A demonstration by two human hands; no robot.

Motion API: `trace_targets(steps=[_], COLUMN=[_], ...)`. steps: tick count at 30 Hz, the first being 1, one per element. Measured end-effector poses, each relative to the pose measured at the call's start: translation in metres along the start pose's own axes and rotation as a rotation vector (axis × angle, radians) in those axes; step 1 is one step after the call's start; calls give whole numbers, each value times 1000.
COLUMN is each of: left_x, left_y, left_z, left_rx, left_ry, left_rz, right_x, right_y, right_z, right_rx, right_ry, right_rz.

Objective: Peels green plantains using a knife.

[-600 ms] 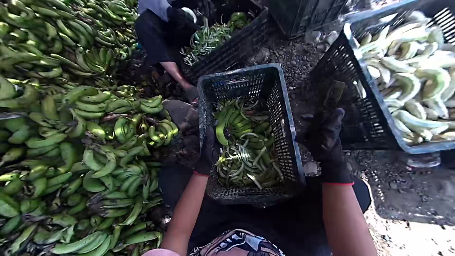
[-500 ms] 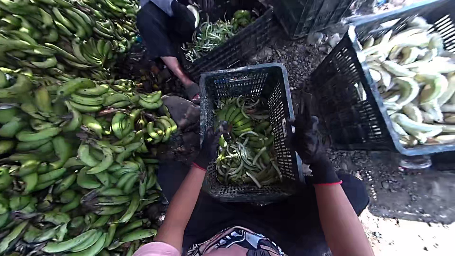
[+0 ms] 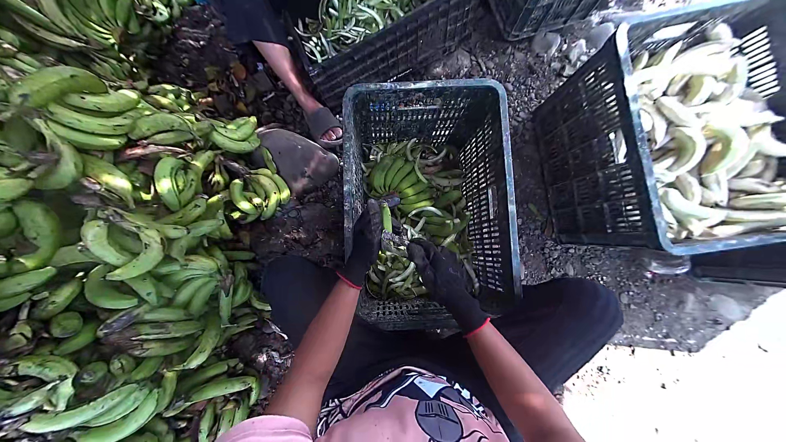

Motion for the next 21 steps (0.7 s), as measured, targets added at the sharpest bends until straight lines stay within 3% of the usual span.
trace_targets(steps=[4,9,14,21], left_x=[6,1,-7,0], left_y=[-3,-6,3,10], left_z=[-7,-11,-4,-26], left_rx=[-193,-100,37,-280], left_ry=[27,1,6,60], left_rz=[-77,-135,-4,378], right_x=[-9,-5,6,23], right_y=[2,-1,3,-17], right_z=[5,9,4,-1], right_rx=[-51,-39,-36,-14], right_ry=[-85,-48,-19,-150], right_rz=[45,8,-72,-86])
Point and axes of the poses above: each hand's wrist, its own x-axis towards the middle knuckle, its own z-axis out of the back of the hand, y = z × x, the point moved 1 cm from there along x, towards the middle knuckle, and after that the axes turned 2 degrees about z, right-handed, at the moved point
